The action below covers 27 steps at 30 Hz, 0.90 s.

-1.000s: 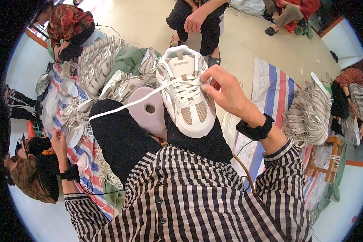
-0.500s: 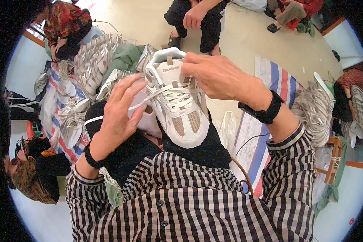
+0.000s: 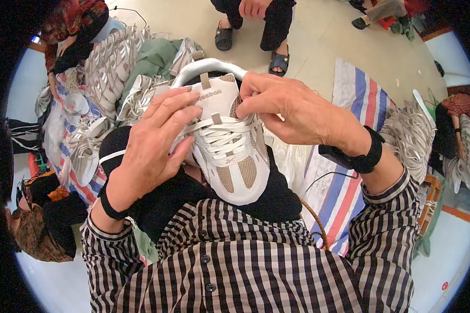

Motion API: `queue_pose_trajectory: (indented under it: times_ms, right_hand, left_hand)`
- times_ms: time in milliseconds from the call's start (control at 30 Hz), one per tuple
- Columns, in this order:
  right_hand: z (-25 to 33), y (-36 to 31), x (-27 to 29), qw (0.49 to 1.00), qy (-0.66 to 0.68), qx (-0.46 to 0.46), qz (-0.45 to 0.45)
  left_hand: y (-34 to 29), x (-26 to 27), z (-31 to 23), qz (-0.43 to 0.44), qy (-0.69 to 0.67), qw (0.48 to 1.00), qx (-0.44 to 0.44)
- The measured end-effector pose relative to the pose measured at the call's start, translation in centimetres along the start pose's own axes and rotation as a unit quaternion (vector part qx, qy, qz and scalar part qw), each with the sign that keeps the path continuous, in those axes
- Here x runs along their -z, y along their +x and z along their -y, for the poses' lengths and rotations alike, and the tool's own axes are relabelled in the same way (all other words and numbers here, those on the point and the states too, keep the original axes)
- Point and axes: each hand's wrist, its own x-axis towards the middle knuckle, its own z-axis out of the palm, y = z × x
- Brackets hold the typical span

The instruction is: Lacing a new sneaker as part of shoe assembly.

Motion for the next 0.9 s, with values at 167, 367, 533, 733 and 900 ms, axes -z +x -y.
queue_pose_trajectory:
  times_ms: [167,367,533,733,900]
  right_hand:
    - [0.7,0.1,0.0,1.0,0.005,-0.016,0.006]
    - [2.5,0.5,-0.6,0.995,0.037,-0.09,0.037]
    - [2.1,0.4,-1.4,0.997,0.042,-0.068,-0.004]
    - [2.2,1.1,-1.3,0.998,0.014,-0.059,0.012]
    - [2.4,1.1,-1.6,0.998,0.017,-0.065,0.002]
  left_hand:
    - [-0.5,-0.4,0.1,-0.023,-0.019,1.0,0.002]
    - [-2.0,-1.3,-0.1,-0.111,-0.01,0.992,0.057]
    - [-4.4,-1.8,0.3,-0.073,-0.097,0.983,0.14]
    - [-5.3,-2.0,0.5,0.003,-0.157,0.969,0.188]
    - [-3.9,-2.6,0.5,-0.15,-0.043,0.985,0.079]
